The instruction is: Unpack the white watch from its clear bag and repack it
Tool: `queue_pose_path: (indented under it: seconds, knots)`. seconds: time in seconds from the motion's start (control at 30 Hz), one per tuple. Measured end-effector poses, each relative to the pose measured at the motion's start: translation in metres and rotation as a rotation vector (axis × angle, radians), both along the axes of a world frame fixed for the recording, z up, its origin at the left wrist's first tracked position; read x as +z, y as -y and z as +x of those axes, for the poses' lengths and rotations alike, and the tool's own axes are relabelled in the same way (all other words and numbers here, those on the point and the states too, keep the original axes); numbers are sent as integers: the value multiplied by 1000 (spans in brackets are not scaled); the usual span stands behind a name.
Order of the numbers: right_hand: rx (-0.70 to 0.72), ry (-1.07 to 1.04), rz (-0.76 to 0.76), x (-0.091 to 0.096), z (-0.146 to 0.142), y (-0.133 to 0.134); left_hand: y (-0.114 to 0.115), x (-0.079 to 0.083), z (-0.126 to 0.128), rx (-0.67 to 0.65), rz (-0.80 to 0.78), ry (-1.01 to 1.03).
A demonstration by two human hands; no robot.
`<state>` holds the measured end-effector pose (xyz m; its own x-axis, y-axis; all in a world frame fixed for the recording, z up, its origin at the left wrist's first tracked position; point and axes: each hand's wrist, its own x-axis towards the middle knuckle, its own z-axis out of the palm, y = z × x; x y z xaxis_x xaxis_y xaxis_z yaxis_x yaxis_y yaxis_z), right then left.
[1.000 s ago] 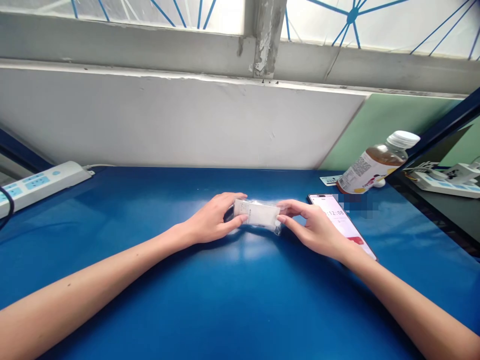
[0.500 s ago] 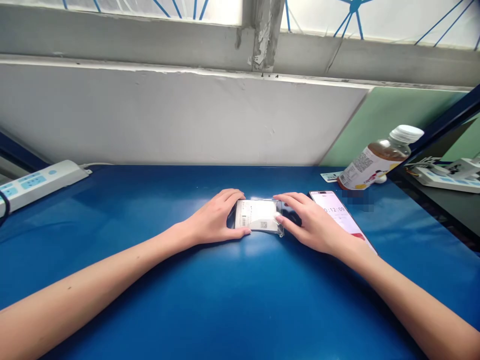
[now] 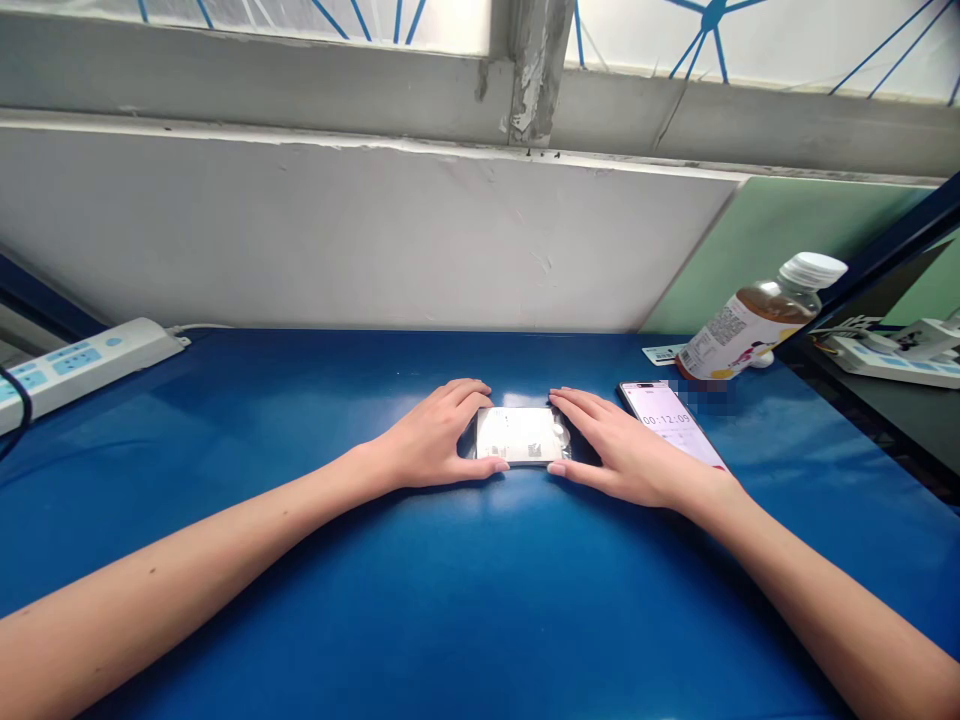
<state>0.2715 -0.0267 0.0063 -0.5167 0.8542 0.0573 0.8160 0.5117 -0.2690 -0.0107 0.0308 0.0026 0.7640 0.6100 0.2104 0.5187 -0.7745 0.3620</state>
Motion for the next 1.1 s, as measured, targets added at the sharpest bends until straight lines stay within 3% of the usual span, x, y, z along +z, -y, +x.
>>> queue_pose_path:
  seconds: [0.33,0.7,1.1]
  knots:
    - [-42,-39,-12,5,-12,9,0,-1,0,-16,22,2]
    - [-182,-124,154,-14,-39,15,-1,-1,-2,-58,71,-74]
    - [-186,-201,151,-22,-38,10,-3,-1,-1,-19,-18,13]
